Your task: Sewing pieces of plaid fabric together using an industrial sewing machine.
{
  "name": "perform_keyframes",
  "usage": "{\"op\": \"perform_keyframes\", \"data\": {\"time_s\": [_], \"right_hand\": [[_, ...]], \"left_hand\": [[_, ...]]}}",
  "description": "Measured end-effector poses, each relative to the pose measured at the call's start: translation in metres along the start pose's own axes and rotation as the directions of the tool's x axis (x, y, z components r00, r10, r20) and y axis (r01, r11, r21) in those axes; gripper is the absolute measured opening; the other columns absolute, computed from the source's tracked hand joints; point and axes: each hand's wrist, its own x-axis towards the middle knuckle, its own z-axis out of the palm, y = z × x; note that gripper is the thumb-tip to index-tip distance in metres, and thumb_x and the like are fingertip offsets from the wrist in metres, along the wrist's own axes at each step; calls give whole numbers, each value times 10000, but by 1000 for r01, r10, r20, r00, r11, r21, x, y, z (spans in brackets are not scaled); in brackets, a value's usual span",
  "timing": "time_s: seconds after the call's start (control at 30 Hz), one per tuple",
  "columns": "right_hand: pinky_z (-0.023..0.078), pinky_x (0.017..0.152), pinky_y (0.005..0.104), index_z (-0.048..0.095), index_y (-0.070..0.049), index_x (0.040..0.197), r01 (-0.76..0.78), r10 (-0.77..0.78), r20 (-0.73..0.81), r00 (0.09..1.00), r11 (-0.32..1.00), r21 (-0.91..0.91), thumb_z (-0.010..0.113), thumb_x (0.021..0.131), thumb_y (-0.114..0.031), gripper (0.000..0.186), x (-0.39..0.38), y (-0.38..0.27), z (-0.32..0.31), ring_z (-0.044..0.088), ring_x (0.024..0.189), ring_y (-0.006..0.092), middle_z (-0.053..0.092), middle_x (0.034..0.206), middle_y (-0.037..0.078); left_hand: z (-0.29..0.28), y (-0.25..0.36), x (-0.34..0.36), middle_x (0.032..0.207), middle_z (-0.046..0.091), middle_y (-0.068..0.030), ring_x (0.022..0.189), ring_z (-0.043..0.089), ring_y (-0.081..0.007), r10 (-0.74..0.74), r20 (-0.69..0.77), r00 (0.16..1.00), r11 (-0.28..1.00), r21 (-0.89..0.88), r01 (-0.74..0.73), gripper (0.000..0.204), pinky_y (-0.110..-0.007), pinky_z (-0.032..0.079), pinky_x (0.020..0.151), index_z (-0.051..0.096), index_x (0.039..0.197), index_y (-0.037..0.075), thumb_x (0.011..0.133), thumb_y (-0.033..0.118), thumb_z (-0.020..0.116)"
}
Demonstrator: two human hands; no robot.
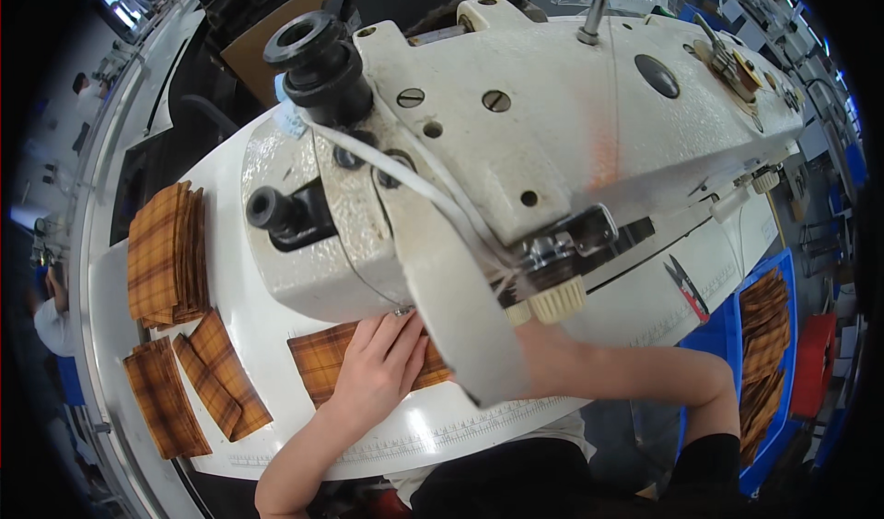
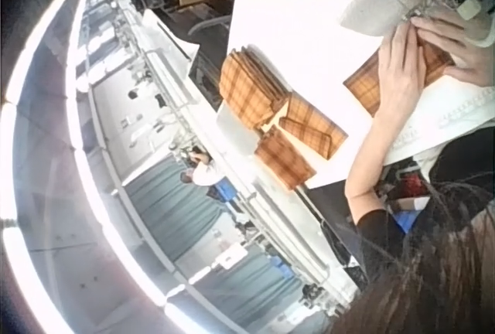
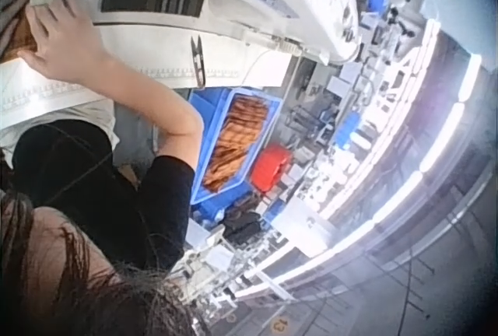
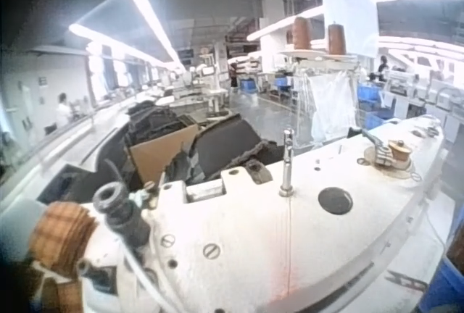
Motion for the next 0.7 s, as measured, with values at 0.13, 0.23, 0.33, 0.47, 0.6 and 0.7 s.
{"op": "perform_keyframes", "data": {"time_s": [0.13, 0.23, 0.33, 0.47, 0.6, 0.7], "right_hand": [[436, 957, 419, 682, 59, 1028, 81, -87, -54, 995, 992, -101, 615, 902, -413, 492, -1, 7, 5, 558, 1028, 294, 653, 1088, 154], [441, 937, 417, 697, -1, 749, 49, -51, -28, 998, 996, -70, 628, 893, -403, 433, 0, 12, 6, 548, 987, 287, 654, 880, 129], [441, 927, 408, 620, -49, 523, 60, -66, -63, 996, 994, -95, 630, 891, -402, 510, 2, 18, 8, 545, 967, 275, 628, 750, 111], [437, 930, 402, 597, -62, 464, 59, -65, -85, 994, 995, -78, 626, 893, -401, 548, 3, 20, 18, 544, 975, 276, 627, 745, 108], [431, 939, 400, 613, -49, 480, 64, -72, -107, 992, 995, -75, 624, 891, -400, 540, 4, 22, 20, 540, 988, 282, 632, 763, 112], [429, 943, 401, 629, -33, 511, 47, -61, -116, 991, 991, -125, 623, 891, -395, 525, 6, 21, 12, 535, 998, 284, 634, 775, 116]], "left_hand": [[3, -11, -8, 931, 640, -129, 868, 628, -266, -26, 65, 998, 998, -59, 30, 238, -369, 518, 804, 682, 993, -26, 768, 29, 738], [7, -21, -12, 945, 667, -157, 892, 656, -281, -224, 260, 939, 940, -198, 279, 236, -399, 528, 824, 701, 992, -4, 770, 65, 737], [15, -28, -15, 935, 656, -87, 911, 664, -234, -194, 241, 951, 950, -194, 243, 207, -353, 543, 814, 666, 1023, 40, 822, 29, 714], [21, -36, -16, 967, 654, -7, 957, 653, -202, -46, 184, 982, 994, 106, 27, 133, -384, 527, 888, 684, 1007, 105, 877, 81, 676], [16, -36, -14, 970, 646, -13, 940, 650, -217, 59, 181, 982, 970, 222, -99, 99, -402, 529, 896, 696, 979, 110, 893, 88, 653], [8, -32, -12, 1101, 655, -154, 1039, 649, -298, -135, 300, 944, 988, -28, 150, 268, -422, 514, 942, 677, 1108, 47, 854, 123, 638]]}}
